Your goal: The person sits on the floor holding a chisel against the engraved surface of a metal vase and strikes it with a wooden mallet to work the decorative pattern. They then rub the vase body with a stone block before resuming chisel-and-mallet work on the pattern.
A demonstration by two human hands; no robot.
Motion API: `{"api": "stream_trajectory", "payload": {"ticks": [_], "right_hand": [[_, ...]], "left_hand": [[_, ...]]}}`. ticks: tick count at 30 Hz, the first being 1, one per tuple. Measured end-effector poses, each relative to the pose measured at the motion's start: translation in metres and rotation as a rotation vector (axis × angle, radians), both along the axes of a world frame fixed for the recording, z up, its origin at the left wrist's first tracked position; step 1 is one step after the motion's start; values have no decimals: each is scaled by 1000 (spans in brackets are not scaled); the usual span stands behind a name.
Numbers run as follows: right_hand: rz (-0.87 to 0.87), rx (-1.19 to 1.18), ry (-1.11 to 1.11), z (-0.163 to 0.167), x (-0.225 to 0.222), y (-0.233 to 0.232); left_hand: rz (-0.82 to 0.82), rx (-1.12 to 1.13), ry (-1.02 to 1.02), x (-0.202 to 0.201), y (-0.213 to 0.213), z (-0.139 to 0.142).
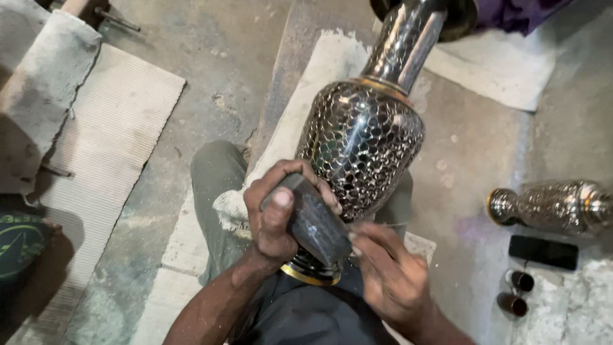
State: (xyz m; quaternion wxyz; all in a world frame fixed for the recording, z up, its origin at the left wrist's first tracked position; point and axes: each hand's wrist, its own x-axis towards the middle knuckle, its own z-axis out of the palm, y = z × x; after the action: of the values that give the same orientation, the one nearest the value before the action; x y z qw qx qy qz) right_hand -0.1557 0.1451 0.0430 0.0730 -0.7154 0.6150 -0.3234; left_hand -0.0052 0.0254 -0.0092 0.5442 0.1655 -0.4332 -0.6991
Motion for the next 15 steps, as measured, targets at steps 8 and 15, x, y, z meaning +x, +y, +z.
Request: {"api": "stream_trajectory", "payload": {"ticks": [8, 15], "right_hand": [[15, 53, -29, -1, 5, 2], [-40, -41, -69, -1, 9, -2]], "left_hand": [[-41, 122, 10, 5, 0, 4], [-7, 29, -24, 7, 2, 4]]}}
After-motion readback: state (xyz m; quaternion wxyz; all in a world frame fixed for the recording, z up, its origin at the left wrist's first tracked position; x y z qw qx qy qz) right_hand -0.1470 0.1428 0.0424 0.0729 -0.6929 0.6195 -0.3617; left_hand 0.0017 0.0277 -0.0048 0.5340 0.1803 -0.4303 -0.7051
